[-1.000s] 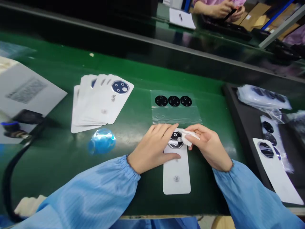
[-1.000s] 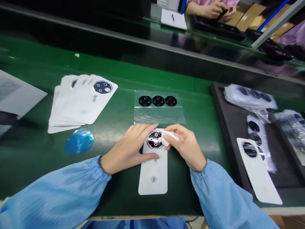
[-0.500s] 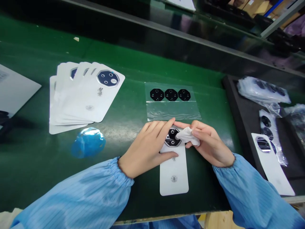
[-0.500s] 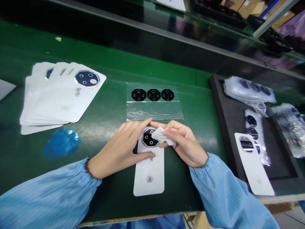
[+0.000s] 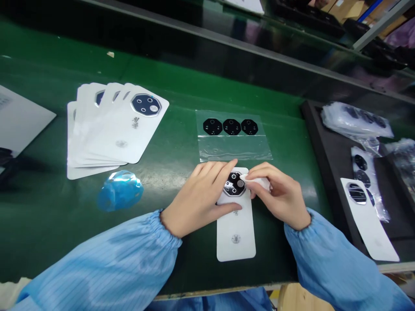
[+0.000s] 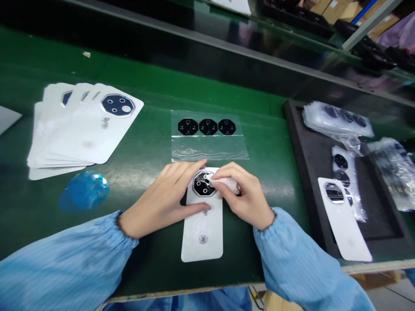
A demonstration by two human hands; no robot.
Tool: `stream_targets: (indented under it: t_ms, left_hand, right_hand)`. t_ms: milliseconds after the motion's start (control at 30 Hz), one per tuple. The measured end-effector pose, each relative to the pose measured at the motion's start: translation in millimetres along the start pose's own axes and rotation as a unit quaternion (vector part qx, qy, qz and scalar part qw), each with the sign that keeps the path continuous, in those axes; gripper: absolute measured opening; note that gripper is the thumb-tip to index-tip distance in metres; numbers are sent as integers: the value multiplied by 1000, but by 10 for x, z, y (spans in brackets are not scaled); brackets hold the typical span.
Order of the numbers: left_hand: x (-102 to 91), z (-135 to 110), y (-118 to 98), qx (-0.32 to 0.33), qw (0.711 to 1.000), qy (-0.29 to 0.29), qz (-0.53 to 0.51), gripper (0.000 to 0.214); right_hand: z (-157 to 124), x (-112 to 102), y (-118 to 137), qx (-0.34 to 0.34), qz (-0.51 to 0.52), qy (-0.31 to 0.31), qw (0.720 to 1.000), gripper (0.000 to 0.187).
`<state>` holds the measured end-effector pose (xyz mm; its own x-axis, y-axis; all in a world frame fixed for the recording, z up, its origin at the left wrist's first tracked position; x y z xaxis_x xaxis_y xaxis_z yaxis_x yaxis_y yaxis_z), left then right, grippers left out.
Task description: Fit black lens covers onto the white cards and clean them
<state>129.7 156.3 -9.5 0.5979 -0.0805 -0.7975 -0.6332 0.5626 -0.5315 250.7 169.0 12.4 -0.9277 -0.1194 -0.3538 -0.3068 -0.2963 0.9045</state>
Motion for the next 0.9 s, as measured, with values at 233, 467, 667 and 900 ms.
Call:
stream_targets:
  t_ms: [233, 467, 667, 900]
  left_hand:
    - [-15, 15, -11, 9, 1000, -12, -2, 77]
    - [-25, 14, -17, 12, 1000, -21, 4, 78]
    - [-15, 9, -34, 16, 999, -5, 38, 73]
    - [-19, 2, -19, 12, 999, -10, 42, 78]
  right_hand:
    - [-158, 268, 161, -186, -280, 32, 941, 29]
    - [-164, 400, 172, -228, -349, 40, 908, 21]
    - [-189, 450, 217, -252, -369, 54, 893, 24]
    - [-140, 378, 88, -168, -282, 46, 944, 26]
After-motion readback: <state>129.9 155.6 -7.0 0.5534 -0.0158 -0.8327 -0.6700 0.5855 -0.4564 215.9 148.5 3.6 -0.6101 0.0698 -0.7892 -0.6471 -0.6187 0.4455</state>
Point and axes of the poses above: each hand's wrist, its own z-axis towards the middle knuckle, its own x-axis out of the palm, y = z × x, the point moved 9 cm from there along z, towards the middle knuckle, and after that the axes turned 9 degrees about -y, right-handed, at the moved point
